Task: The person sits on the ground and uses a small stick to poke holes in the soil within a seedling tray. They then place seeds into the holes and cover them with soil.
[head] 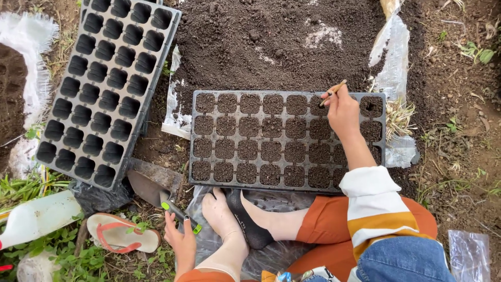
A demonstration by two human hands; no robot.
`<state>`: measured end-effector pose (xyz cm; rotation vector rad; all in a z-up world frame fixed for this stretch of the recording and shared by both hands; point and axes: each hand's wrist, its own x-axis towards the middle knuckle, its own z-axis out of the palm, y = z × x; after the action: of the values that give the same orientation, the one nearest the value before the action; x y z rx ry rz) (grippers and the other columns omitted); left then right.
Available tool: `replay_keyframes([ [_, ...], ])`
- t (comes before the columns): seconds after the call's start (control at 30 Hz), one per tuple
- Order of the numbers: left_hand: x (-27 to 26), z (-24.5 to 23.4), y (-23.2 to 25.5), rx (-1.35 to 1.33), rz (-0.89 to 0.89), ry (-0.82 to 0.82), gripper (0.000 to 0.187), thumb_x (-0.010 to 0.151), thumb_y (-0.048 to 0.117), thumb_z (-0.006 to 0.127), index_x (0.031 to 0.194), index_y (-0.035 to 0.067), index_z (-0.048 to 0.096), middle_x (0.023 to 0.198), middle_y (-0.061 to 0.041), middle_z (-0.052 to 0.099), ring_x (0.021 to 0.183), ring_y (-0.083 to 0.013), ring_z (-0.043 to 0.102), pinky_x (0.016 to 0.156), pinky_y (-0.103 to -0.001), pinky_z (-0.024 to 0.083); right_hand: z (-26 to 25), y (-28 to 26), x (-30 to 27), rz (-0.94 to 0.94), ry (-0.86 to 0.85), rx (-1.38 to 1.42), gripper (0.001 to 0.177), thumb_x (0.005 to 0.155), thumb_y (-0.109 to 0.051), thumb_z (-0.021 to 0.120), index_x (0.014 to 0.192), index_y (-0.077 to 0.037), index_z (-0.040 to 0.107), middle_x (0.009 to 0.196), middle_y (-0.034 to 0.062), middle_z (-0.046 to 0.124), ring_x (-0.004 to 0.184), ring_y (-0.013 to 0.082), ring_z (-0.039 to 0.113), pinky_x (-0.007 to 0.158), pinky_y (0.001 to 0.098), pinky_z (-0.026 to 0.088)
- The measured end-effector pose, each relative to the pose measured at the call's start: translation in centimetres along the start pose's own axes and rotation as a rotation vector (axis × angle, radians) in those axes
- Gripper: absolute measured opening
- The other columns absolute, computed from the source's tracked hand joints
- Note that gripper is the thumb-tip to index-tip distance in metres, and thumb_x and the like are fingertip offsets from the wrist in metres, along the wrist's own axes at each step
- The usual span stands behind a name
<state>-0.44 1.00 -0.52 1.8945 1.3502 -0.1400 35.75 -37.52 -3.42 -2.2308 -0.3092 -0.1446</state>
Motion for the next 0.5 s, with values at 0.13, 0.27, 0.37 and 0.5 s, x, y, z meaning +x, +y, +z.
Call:
replay_keyframes([
  [0.13, 0.8, 0.5, -1.2, 0.014, 0.044, 0.027, 0.074, 0.095, 0.029, 0.047, 0.163, 0.016, 0.022, 0.157, -0.01, 0.039, 0.142, -0.0308, 0.029, 0.114, -0.054, 0.023, 0.2, 0.7, -1.0, -0.058, -0.023, -0.02, 0.013, 0.112, -0.003, 0.043, 0.11, -0.003, 0.056, 0.104, 0.0072, 0.073, 0.085, 0.0168, 0.071, 0.077, 0.0329, 0.06],
  [0.27, -0.4, -0.2, 0.8, -0.018, 0.013, -0.001, 0.073, 0.096, 0.027, 0.046, 0.163, 0.017, 0.019, 0.16, -0.004, 0.037, 0.15, -0.0293, 0.018, 0.118, -0.058, 0.019, 0.4, 0.3, -0.1, -0.006, -0.018, 0.055, 0.012, 0.113, -0.004, 0.041, 0.109, 0.0, 0.052, 0.102, 0.0132, 0.072, 0.082, 0.0201, 0.07, 0.075, 0.0334, 0.06],
  [0.37, -1.3, -0.7, 2.2, -0.036, -0.021, -0.031, 0.072, 0.097, 0.026, 0.045, 0.163, 0.019, 0.018, 0.164, 0.002, 0.035, 0.156, -0.0255, 0.008, 0.121, -0.06, 0.015, 0.7, 0.1, -0.6, 0.013, -0.026, 0.01, 0.01, 0.112, -0.003, 0.043, 0.108, -0.002, 0.052, 0.102, 0.0104, 0.073, 0.083, 0.0193, 0.071, 0.073, 0.0341, 0.06],
  [0.5, -1.0, -0.6, 1.6, -0.093, 0.015, -0.031, 0.07, 0.097, 0.026, 0.044, 0.162, 0.015, 0.022, 0.162, 0.001, 0.04, 0.155, -0.0251, 0.012, 0.12, -0.056, 0.017, -0.2, 0.2, -0.5, -0.038, -0.016, 0.063, 0.013, 0.112, 0.002, 0.04, 0.111, 0.005, 0.053, 0.101, 0.0166, 0.069, 0.084, 0.0223, 0.07, 0.077, 0.0307, 0.061],
])
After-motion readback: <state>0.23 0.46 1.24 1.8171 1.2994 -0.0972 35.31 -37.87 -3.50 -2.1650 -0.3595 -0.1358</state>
